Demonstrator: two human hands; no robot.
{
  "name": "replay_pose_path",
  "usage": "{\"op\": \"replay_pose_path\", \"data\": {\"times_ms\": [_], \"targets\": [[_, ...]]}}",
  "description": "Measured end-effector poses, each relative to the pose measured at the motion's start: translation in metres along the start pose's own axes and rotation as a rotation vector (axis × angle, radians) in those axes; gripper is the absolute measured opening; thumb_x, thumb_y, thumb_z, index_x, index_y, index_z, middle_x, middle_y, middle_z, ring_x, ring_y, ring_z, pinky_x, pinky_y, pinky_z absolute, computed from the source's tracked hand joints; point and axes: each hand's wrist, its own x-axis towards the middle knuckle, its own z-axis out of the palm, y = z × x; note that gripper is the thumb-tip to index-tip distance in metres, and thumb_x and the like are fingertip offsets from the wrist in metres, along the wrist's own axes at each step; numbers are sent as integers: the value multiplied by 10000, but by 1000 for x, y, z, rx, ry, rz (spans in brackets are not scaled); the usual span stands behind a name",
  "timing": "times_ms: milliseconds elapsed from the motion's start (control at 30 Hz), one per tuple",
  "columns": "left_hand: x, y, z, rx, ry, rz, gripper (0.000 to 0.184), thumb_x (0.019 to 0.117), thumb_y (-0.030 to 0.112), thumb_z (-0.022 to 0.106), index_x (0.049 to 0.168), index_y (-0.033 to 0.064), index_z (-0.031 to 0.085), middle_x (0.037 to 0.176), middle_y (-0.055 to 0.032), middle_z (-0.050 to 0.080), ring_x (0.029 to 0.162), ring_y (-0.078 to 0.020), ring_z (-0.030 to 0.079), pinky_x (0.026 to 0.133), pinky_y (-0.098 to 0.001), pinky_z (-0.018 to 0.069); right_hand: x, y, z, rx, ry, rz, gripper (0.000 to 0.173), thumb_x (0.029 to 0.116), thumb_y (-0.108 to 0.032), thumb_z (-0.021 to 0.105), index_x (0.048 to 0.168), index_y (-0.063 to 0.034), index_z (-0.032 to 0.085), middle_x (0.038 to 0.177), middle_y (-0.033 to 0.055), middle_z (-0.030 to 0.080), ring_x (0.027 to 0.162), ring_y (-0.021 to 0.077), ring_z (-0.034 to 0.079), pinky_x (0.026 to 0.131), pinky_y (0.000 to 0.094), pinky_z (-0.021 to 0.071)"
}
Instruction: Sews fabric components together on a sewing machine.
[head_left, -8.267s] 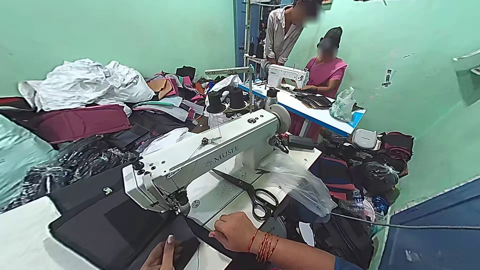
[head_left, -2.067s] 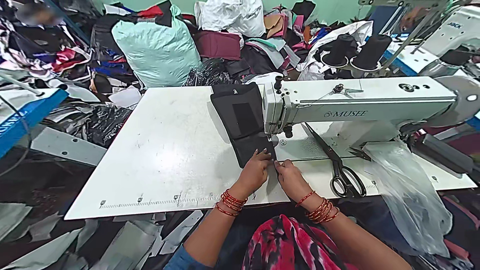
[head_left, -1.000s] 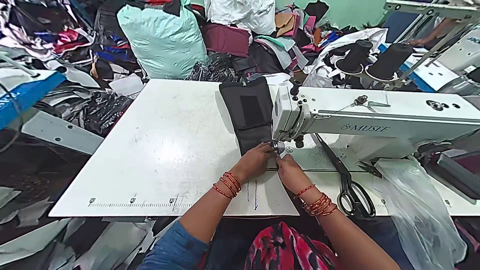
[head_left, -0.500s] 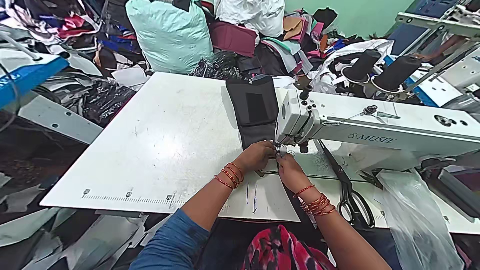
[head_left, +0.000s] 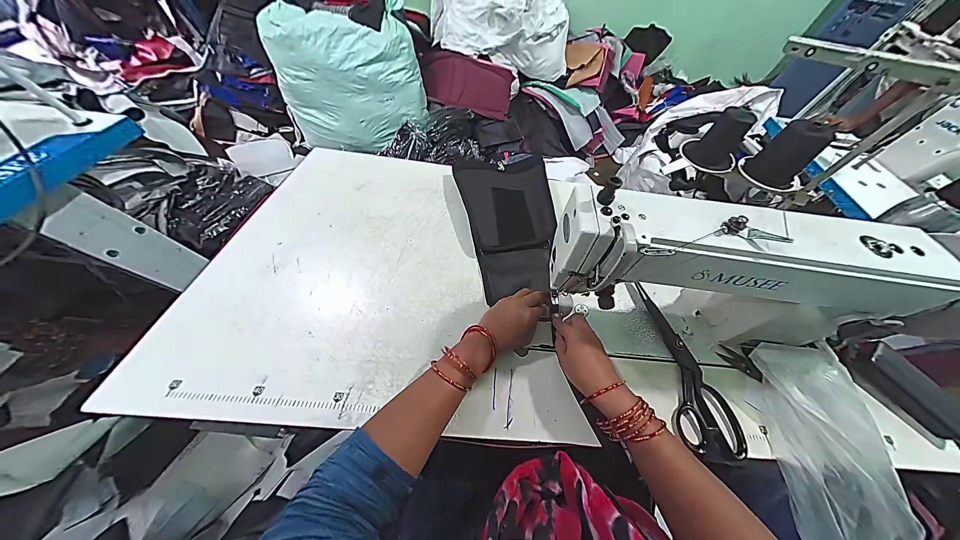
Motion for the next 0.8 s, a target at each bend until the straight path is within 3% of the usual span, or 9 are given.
{"op": "replay_pose_path", "data": {"times_ms": [200,300,467,567,633,667,733,800], "targets": [[-7,7,2,40,10,31,423,950,-4,478,1344,-58,623,1314,-267,648,1310,-424,580,1097,-503,457,-3,2,5,-14,21,-9,389,1066,-38,398,1408,51,561,1353,271,546,1179,342,616,1018,395,498],[-8,9,7,35,44,30,415,964,29,469,1335,-34,645,1295,-244,647,1286,-406,581,1065,-492,476,-3,2,4,-7,7,-9,378,1066,-40,406,1391,56,571,1358,272,540,1195,339,608,1027,392,494],[-11,15,8,35,25,0,397,1041,150,456,1335,-42,641,1334,-266,623,1348,-416,534,1140,-484,414,-2,8,7,35,38,-56,370,1062,-36,413,1373,59,589,1338,272,557,1204,344,599,1042,394,484],[-10,17,8,41,-3,-29,408,1047,176,472,1358,-40,624,1359,-273,608,1371,-422,512,1175,-488,374,-10,21,-1,124,68,-167,348,1040,-46,495,1345,62,624,1260,276,625,1163,348,628,1045,402,484],[-10,17,8,46,-8,-40,414,1037,168,483,1371,-40,612,1365,-274,603,1375,-420,507,1178,-482,371,-25,36,-28,182,76,-208,350,1040,-109,549,1348,32,634,1223,229,677,1071,300,685,964,394,545],[-9,17,8,46,-14,-49,419,1033,167,488,1381,-36,606,1376,-271,596,1383,-413,500,1183,-478,365,-36,47,-48,210,141,-224,338,1041,-138,558,1321,27,652,1175,204,703,993,270,709,893,394,576],[-9,17,9,37,-13,-62,420,1026,161,502,1386,-32,603,1391,-270,588,1395,-408,492,1186,-478,362,-60,81,-97,209,443,-273,333,1031,-189,550,1223,45,688,1045,188,724,846,220,711,761,385,595],[-9,17,10,34,-9,-65,417,1021,154,506,1382,-27,607,1389,-262,590,1389,-401,497,1174,-473,378,-81,125,-162,115,795,-218,384,1058,-216,520,1221,103,657,1068,278,696,884,291,697,792,432,579]]}}
